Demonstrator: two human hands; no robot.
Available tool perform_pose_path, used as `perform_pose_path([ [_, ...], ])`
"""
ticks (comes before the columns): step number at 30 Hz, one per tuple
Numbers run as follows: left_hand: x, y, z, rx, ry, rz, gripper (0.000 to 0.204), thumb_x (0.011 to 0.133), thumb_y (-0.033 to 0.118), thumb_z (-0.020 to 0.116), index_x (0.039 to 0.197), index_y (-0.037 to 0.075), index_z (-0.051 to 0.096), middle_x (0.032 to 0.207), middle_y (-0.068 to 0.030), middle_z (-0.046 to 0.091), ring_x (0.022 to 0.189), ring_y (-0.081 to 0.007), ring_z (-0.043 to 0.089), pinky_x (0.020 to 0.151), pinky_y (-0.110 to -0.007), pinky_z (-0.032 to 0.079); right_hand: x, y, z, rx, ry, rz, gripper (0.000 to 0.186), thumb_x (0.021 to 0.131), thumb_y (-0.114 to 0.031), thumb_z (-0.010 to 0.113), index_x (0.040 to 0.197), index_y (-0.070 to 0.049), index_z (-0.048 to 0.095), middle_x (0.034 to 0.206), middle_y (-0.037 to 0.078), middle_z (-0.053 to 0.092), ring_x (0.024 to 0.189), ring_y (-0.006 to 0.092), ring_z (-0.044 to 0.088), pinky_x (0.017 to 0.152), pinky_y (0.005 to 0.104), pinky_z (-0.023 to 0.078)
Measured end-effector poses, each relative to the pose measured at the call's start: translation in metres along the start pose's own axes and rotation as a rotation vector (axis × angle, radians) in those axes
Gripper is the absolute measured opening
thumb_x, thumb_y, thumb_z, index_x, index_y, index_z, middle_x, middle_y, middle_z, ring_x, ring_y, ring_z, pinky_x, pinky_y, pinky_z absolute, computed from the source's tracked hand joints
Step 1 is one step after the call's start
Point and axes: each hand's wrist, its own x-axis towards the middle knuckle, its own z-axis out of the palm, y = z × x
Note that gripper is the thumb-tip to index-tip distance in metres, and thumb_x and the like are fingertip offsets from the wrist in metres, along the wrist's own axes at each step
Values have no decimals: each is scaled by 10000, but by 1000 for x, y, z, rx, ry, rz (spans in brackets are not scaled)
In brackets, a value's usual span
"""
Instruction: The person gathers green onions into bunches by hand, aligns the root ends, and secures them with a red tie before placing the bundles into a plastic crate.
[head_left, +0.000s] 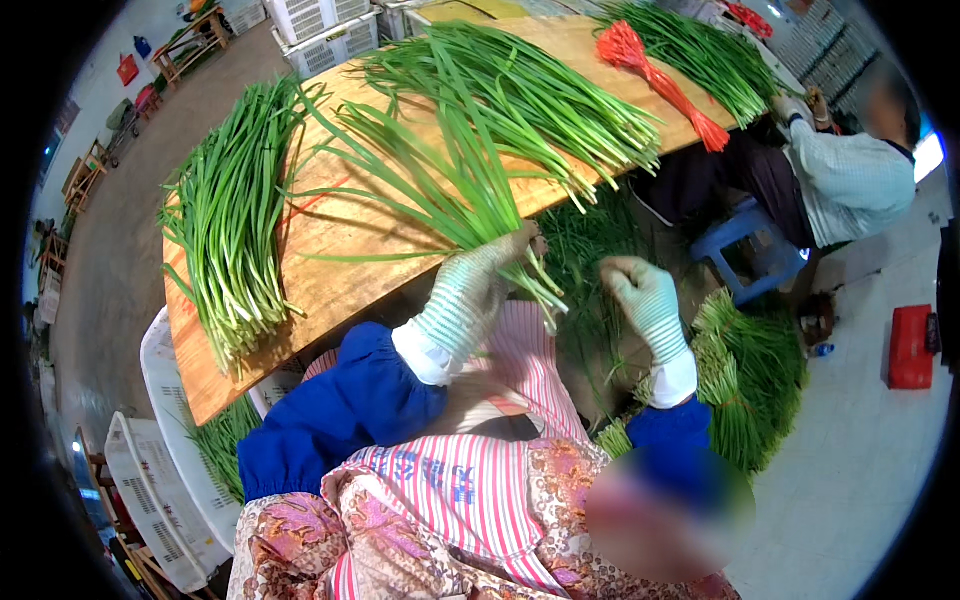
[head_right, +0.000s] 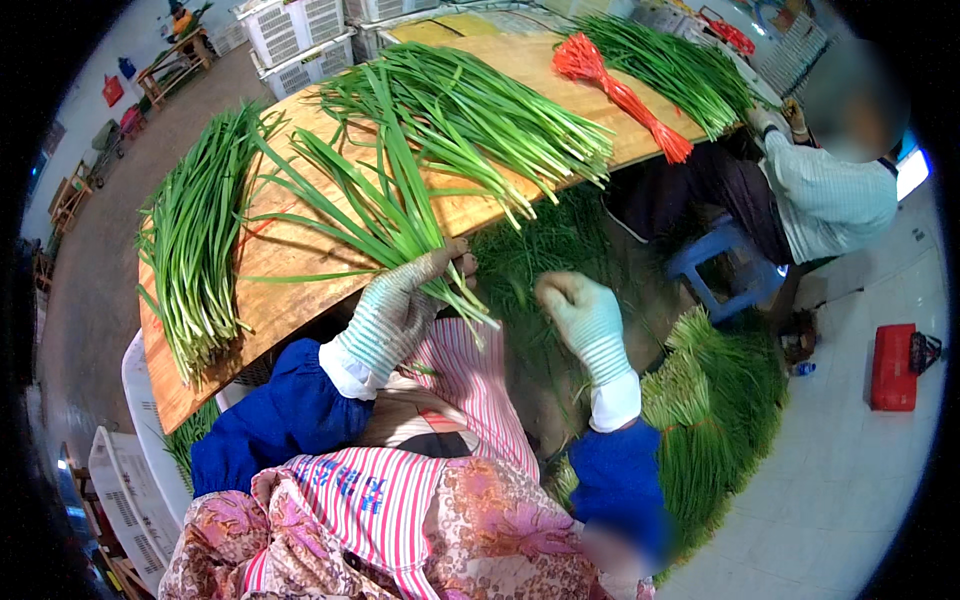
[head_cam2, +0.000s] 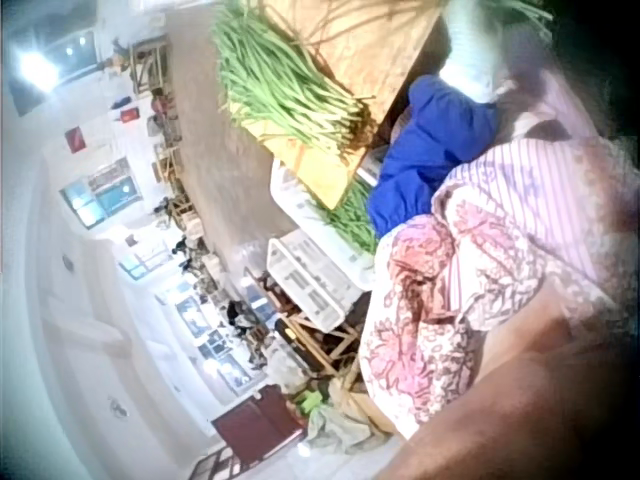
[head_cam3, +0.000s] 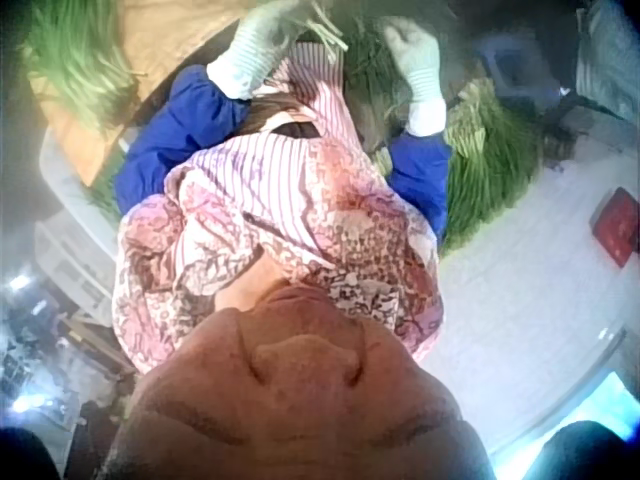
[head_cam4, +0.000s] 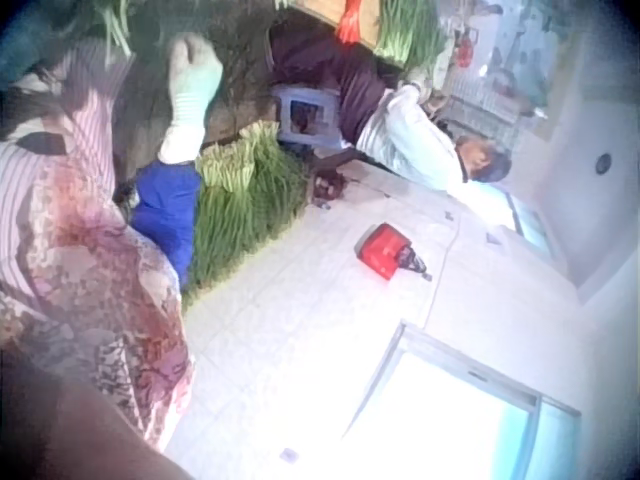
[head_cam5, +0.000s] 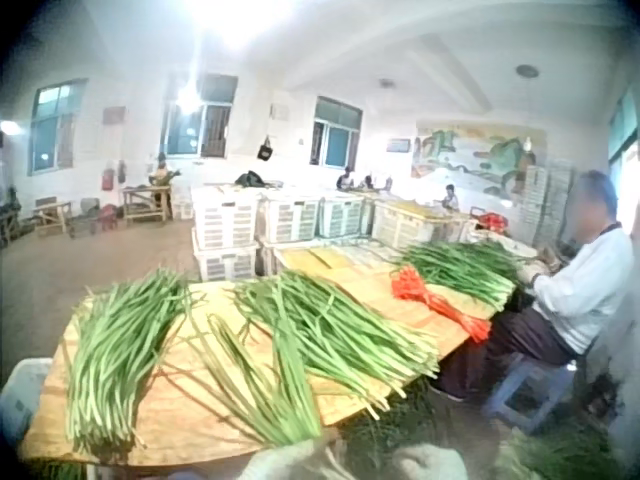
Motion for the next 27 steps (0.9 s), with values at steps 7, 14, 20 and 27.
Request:
perform_pose_path([
  [7,2,-2,4,-12,21,40,320,870,160,597,1118,-39,560,1021,-118,623,917,-226,612,814,-350,507,9,-61,44,387,98,-269,139,760,-133,656,844,-25,639,777,99,643,691,217,637,649,305,503],
  [14,7,-1,0,-65,-6,95,360,860,161,606,1131,-65,532,1012,-143,612,958,-264,591,865,-373,489,0,32,21,45,194,-134,318,804,-210,601,1080,-56,635,1004,160,645,858,306,637,757,351,515],
  [20,4,-7,9,-108,107,118,305,866,117,609,1130,-22,548,1081,-141,615,1022,-264,583,902,-386,477,0,-69,39,-21,99,-408,212,834,-263,588,845,-55,626,777,145,627,717,332,615,630,395,495],
  [27,7,16,1,-181,-112,29,307,878,195,601,1110,3,544,854,-58,623,688,-202,595,912,-428,465,-3,-73,46,-332,24,-527,224,828,-279,573,740,-73,590,666,120,570,629,328,581,558,411,461],
])
